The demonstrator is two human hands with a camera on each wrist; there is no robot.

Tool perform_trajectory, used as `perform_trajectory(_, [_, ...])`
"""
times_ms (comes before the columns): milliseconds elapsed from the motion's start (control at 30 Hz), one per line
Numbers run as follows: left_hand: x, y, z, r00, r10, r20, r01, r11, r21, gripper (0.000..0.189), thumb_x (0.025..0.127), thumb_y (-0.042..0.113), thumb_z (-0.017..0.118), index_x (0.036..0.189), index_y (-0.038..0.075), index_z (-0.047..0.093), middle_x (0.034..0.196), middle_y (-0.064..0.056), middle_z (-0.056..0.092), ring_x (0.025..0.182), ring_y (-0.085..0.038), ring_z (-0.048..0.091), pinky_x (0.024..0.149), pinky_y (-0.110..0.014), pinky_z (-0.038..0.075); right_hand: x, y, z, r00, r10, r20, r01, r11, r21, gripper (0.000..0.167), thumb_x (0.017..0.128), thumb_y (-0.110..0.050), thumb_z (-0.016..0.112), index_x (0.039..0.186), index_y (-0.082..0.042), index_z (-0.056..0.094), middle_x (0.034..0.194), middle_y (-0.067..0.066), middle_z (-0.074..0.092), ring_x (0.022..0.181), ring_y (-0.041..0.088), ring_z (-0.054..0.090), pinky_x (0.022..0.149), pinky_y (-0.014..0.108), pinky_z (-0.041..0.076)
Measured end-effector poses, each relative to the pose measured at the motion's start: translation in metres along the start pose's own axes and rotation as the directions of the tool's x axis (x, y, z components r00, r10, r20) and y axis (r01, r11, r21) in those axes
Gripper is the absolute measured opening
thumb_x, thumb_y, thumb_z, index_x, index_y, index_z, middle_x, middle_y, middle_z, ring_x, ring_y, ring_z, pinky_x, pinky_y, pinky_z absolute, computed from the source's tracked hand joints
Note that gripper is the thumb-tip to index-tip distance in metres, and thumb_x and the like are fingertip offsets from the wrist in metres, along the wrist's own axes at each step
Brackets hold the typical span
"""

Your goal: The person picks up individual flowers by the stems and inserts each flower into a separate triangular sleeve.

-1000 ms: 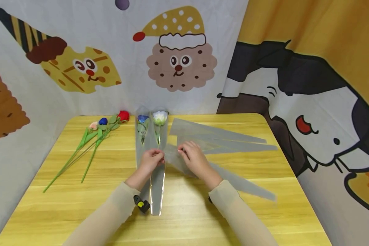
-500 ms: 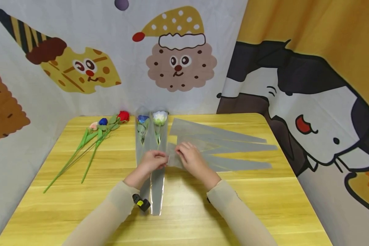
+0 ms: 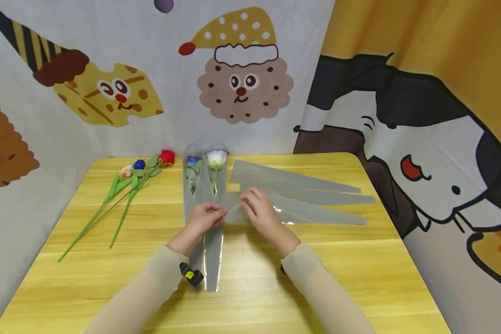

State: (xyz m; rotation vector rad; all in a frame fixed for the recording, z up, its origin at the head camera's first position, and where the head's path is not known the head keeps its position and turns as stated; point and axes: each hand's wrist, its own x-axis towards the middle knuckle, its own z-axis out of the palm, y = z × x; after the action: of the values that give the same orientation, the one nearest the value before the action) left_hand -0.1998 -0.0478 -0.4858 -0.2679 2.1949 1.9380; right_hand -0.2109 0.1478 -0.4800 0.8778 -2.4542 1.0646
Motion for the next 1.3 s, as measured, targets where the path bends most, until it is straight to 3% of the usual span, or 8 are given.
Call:
perform_trajectory(400, [-0.001, 0.001, -0.006, 0.996, 0.087, -0.008, -0.088, 0.994, -0.067, 0.026, 0.083, 0.016, 0.073, 0.1, -0.004, 0.068, 0.083, -0.014, 0.071, 0.063, -0.016, 0.066, 0.063, -0.03, 0.054, 0.002, 0.003, 0.002, 0.999, -0.037, 0.002, 0.037, 0.993, -0.108, 0.007, 0.092, -0.011, 0.061, 0.094, -0.009, 0.066, 0.098, 0.0, 0.066, 0.096, 0.019, 0.054, 0.09, 0.037, 0.042])
perform_trajectory(533, [-0.003, 0.003, -0.026, 0.99, 0.136, -0.031, -0.135, 0.991, 0.023, 0.023, 0.085, 0.01, 0.068, 0.103, -0.004, 0.068, 0.086, -0.015, 0.07, 0.068, -0.024, 0.067, 0.066, -0.031, 0.054, 0.0, 0.006, 0.002, 0.999, -0.05, -0.007, 0.049, 0.993, -0.108, 0.007, 0.091, -0.011, 0.061, 0.094, -0.009, 0.067, 0.097, 0.001, 0.067, 0.097, 0.019, 0.055, 0.091, 0.038, 0.041])
perform_trajectory(633, [-0.002, 0.002, -0.051, 0.983, 0.168, -0.073, -0.154, 0.973, 0.174, 0.022, 0.086, 0.01, 0.066, 0.106, -0.001, 0.068, 0.09, -0.014, 0.069, 0.075, -0.026, 0.067, 0.065, -0.026, 0.052, -0.002, 0.008, 0.0, 0.999, -0.05, -0.017, 0.048, 0.994, -0.098, 0.006, 0.091, -0.01, 0.062, 0.094, -0.009, 0.066, 0.097, 0.001, 0.068, 0.097, 0.02, 0.056, 0.09, 0.038, 0.042])
perform_trajectory(733, [-0.002, -0.002, -0.087, 0.973, 0.213, -0.092, -0.164, 0.913, 0.374, 0.026, 0.088, 0.012, 0.063, 0.111, 0.001, 0.066, 0.1, -0.016, 0.068, 0.087, -0.029, 0.065, 0.07, -0.029, 0.053, -0.004, 0.011, -0.004, 0.999, -0.035, -0.022, 0.033, 0.997, -0.076, 0.006, 0.09, -0.01, 0.062, 0.094, -0.009, 0.066, 0.096, 0.001, 0.067, 0.096, 0.02, 0.055, 0.088, 0.039, 0.042])
perform_trajectory(867, [-0.007, -0.008, -0.142, 0.971, 0.221, -0.093, -0.12, 0.785, 0.608, 0.037, 0.092, 0.015, 0.057, 0.125, -0.001, 0.057, 0.12, -0.024, 0.057, 0.107, -0.038, 0.055, 0.086, -0.047, 0.05, -0.007, 0.013, -0.01, 1.0, 0.002, -0.006, -0.003, 0.998, -0.061, 0.007, 0.091, -0.011, 0.062, 0.096, -0.012, 0.066, 0.098, -0.002, 0.067, 0.096, 0.018, 0.054, 0.086, 0.038, 0.042])
perform_trajectory(1067, [-0.014, -0.02, -0.216, 0.959, 0.209, -0.194, 0.032, 0.599, 0.8, 0.055, 0.093, 0.017, 0.049, 0.134, -0.017, 0.036, 0.126, -0.04, 0.04, 0.111, -0.056, 0.039, 0.085, -0.064, 0.041, -0.01, 0.014, -0.017, 0.999, 0.046, 0.018, -0.045, 0.997, -0.068, 0.008, 0.092, -0.014, 0.061, 0.097, -0.013, 0.066, 0.099, -0.003, 0.066, 0.097, 0.017, 0.054, 0.088, 0.038, 0.042])
perform_trajectory(1200, [-0.019, -0.03, -0.248, 0.964, 0.105, -0.244, 0.156, 0.521, 0.839, 0.052, 0.093, 0.018, 0.046, 0.128, -0.02, 0.04, 0.118, -0.042, 0.04, 0.102, -0.058, 0.04, 0.069, -0.062, 0.045, -0.013, 0.017, -0.019, 0.998, 0.06, 0.031, -0.058, 0.995, -0.077, 0.008, 0.091, -0.013, 0.062, 0.097, -0.012, 0.067, 0.098, -0.003, 0.066, 0.096, 0.017, 0.054, 0.089, 0.039, 0.042])
perform_trajectory(1300, [-0.024, -0.034, -0.261, 0.967, 0.042, -0.25, 0.197, 0.498, 0.844, 0.048, 0.092, 0.017, 0.045, 0.123, -0.02, 0.044, 0.111, -0.04, 0.042, 0.097, -0.057, 0.042, 0.06, -0.057, 0.046, -0.015, 0.018, -0.019, 0.998, 0.058, 0.031, -0.055, 0.995, -0.084, 0.008, 0.091, -0.013, 0.062, 0.097, -0.012, 0.067, 0.098, -0.003, 0.066, 0.095, 0.017, 0.054, 0.088, 0.039, 0.042])
